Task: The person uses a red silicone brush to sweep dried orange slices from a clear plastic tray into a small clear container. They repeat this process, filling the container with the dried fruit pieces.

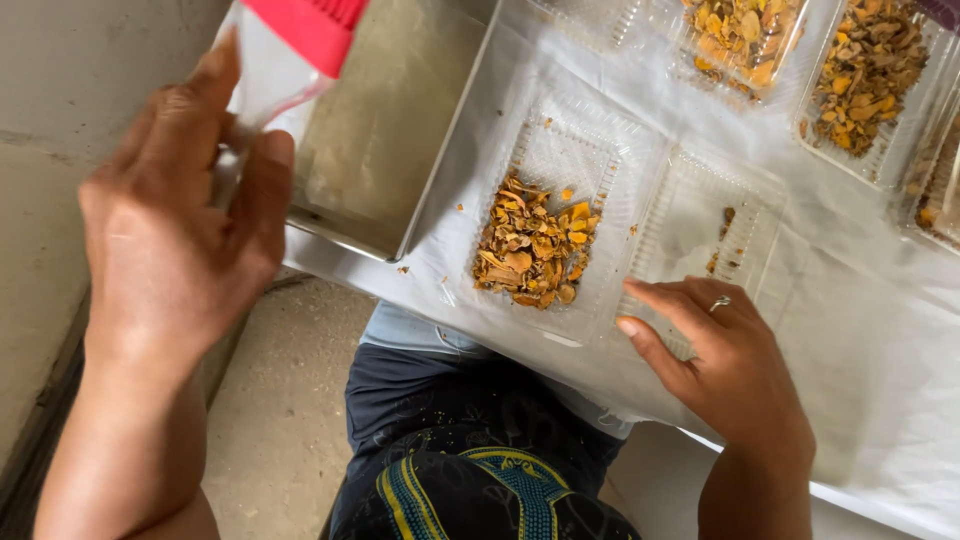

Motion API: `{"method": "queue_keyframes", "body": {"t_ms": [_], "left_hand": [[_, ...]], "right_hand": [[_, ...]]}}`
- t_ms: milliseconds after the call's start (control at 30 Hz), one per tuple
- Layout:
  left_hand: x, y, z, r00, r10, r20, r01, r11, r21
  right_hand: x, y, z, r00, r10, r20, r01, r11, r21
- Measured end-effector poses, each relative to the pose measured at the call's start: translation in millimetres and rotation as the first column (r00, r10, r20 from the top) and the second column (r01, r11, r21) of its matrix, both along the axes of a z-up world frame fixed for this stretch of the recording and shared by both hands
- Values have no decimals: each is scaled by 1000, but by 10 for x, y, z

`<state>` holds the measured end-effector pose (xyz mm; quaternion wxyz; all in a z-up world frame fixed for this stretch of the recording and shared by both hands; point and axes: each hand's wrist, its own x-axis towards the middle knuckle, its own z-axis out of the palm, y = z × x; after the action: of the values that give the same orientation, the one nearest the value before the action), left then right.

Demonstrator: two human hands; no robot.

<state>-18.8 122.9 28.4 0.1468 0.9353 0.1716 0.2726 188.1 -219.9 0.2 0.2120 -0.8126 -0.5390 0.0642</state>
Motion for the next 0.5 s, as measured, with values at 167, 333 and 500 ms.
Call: {"method": "queue_keyframes", "body": {"t_ms": [167, 333, 500], "left_hand": [[258, -245, 236, 959, -150, -240, 134, 987, -85], [388, -121, 43, 970, 166, -178, -61, 873, 483], [436, 264, 42, 934, 250, -254, -126, 898, 421]], "right_hand": [[-21, -74, 10, 996, -80, 38, 80, 997, 1], [-55, -165, -34, 995, -98, -4, 98, 995, -13], [3, -322, -75, 985, -170, 35, 171, 985, -35]]}}
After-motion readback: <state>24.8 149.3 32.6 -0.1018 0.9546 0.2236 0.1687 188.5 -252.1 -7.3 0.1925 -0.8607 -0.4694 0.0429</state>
